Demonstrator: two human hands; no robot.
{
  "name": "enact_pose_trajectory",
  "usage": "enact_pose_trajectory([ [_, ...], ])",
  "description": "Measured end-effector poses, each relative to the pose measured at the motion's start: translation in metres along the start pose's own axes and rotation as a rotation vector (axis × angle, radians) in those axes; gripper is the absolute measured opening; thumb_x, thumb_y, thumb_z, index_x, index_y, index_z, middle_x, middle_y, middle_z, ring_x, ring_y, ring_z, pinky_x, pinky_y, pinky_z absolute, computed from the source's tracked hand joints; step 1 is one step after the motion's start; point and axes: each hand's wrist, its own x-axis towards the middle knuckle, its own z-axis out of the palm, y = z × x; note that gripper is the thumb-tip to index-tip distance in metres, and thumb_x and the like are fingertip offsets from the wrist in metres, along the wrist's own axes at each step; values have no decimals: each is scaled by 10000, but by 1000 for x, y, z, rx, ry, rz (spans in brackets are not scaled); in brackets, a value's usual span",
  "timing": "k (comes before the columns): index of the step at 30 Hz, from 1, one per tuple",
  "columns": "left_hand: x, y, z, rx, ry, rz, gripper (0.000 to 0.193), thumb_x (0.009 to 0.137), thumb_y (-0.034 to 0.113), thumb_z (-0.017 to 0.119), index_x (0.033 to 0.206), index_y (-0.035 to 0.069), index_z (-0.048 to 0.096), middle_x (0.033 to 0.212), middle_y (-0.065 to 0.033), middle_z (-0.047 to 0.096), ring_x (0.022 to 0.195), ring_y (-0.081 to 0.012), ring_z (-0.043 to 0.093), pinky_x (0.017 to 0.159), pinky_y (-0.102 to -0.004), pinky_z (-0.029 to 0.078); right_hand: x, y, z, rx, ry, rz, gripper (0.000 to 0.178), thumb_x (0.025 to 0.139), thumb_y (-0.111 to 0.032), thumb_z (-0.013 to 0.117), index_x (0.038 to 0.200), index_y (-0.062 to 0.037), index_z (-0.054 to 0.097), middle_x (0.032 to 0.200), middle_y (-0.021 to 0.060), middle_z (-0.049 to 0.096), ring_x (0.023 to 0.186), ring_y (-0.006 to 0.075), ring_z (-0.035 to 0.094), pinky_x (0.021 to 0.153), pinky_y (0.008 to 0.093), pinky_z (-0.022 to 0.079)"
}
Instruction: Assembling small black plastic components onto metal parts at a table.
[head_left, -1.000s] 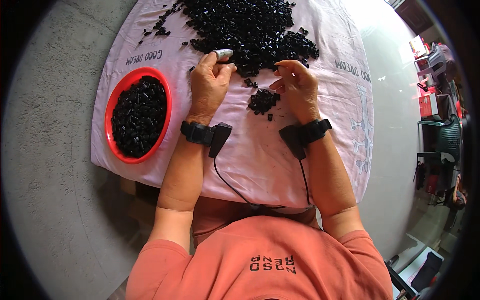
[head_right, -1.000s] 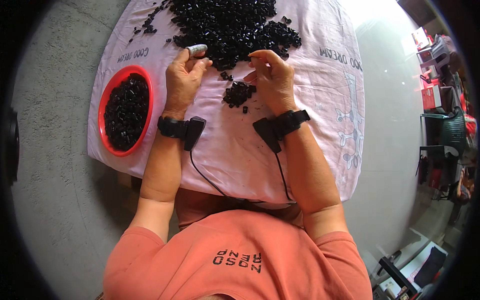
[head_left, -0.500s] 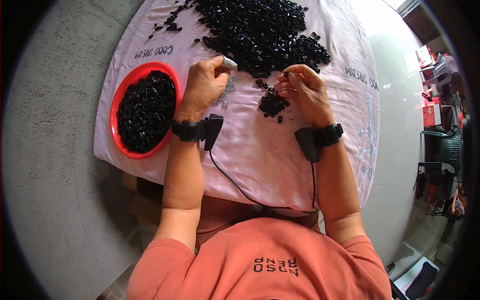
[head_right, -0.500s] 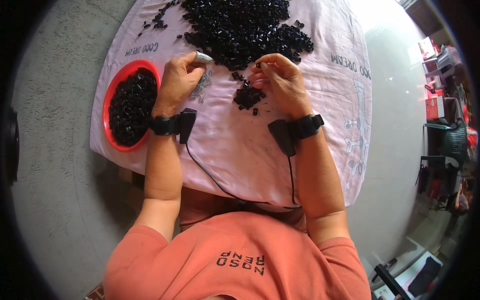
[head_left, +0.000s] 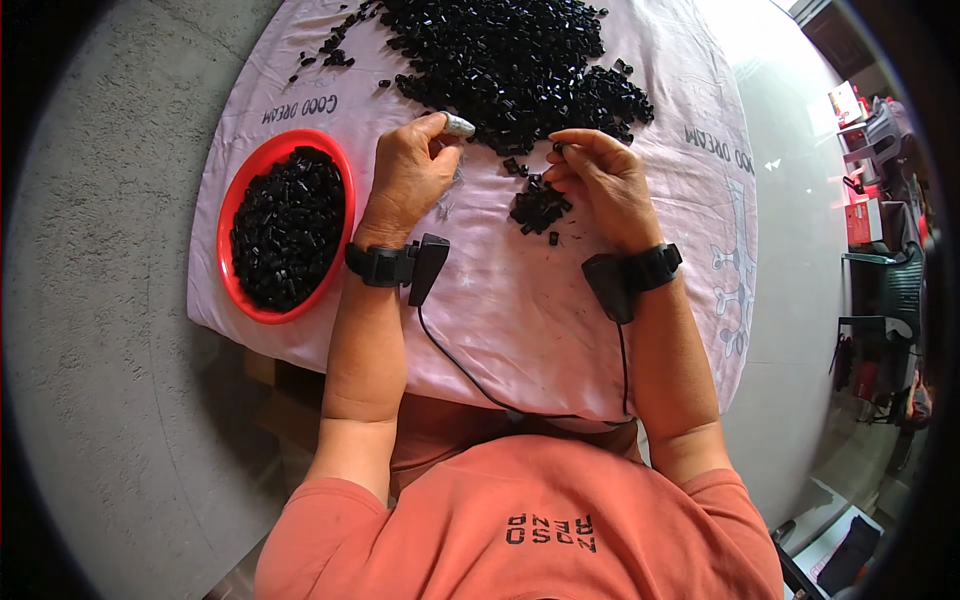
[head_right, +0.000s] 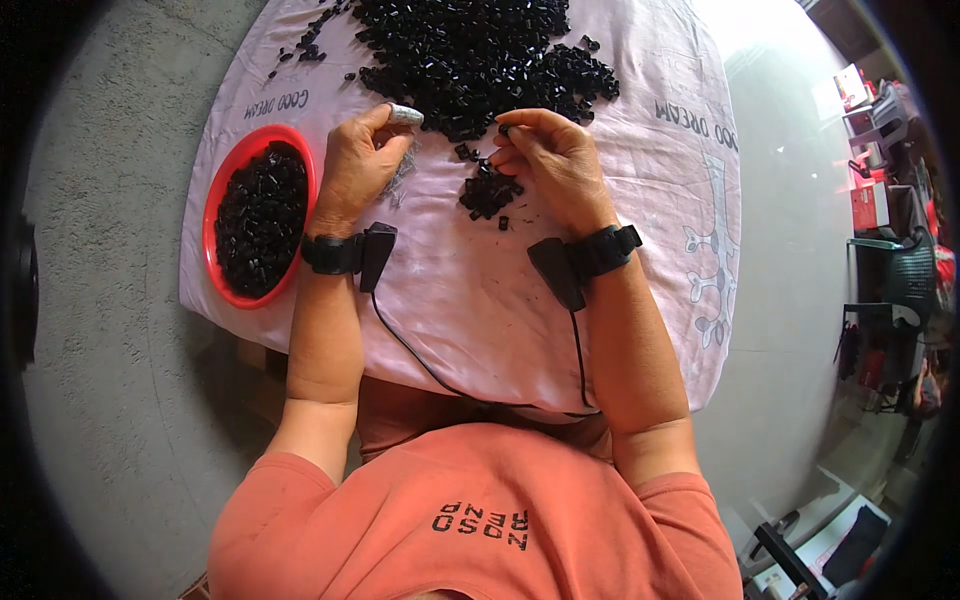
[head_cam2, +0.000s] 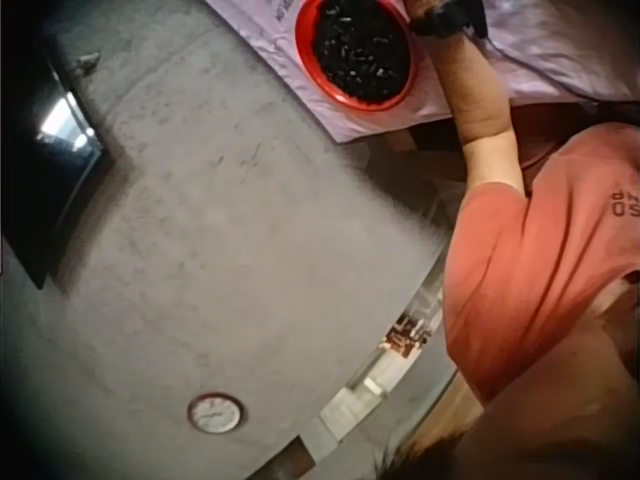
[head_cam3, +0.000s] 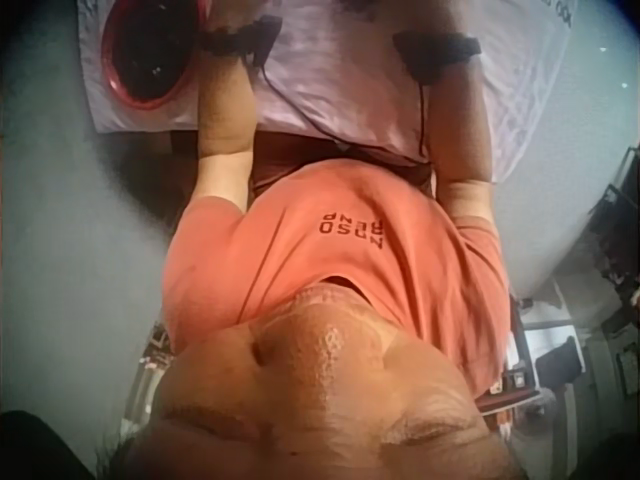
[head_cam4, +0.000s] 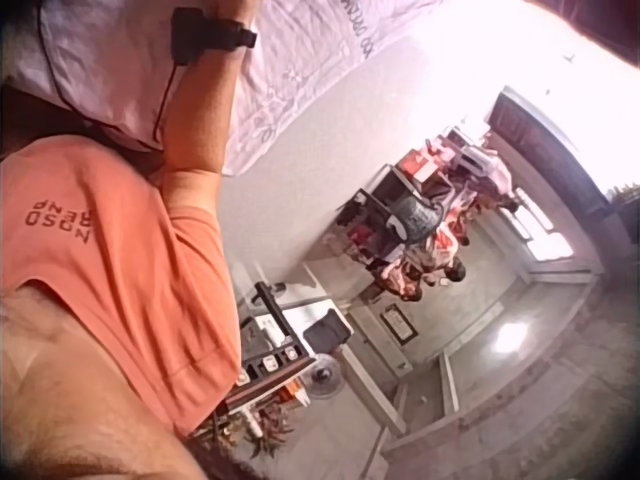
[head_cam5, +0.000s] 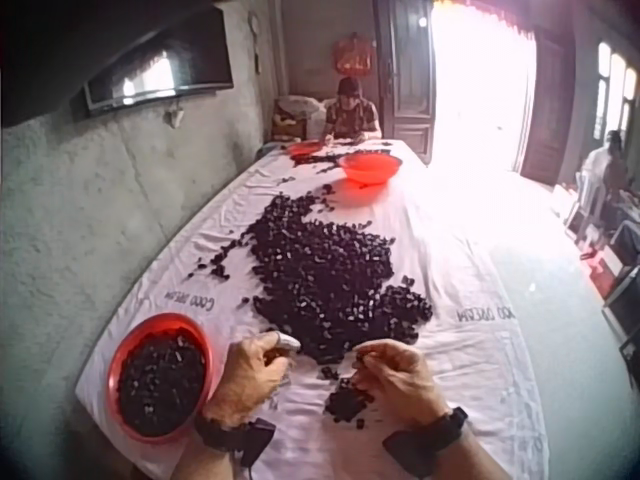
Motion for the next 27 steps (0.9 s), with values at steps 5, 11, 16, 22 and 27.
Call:
enact_pose_trajectory([
  [5,-1,8,1,-51,-55,21,223,868,-13,640,1074,9,722,877,-56,750,796,-93,681,726,-259,539,0,5,2,-104,15,-27,175,1009,-96,617,1150,-33,699,872,27,707,749,80,682,677,219,567],
  [11,-4,24,1,-64,-147,40,189,880,2,660,1058,5,721,875,-79,750,799,-124,687,738,-275,535,0,4,7,-321,-13,-67,175,989,-63,624,1134,-34,717,826,6,688,686,53,625,627,204,532],
  [16,-5,25,10,-88,-137,91,162,902,22,666,1051,19,728,890,-108,758,802,-137,712,727,-275,538,2,5,4,-284,45,-105,147,964,-70,658,1088,-28,725,834,-3,689,661,49,602,590,217,502],
  [22,-6,29,13,-124,-130,80,175,913,27,657,1075,30,723,885,-99,758,793,-137,716,714,-277,538,-1,3,1,-631,44,-214,100,895,-71,732,991,-49,750,844,-2,650,708,70,586,642,242,481],
  [27,-6,31,13,-48,-188,96,207,907,11,644,1100,36,717,903,-88,754,796,-129,695,727,-268,533,-4,-3,8,-884,-10,-278,131,800,-103,787,928,-80,773,861,64,664,754,211,640,714,323,526],
])
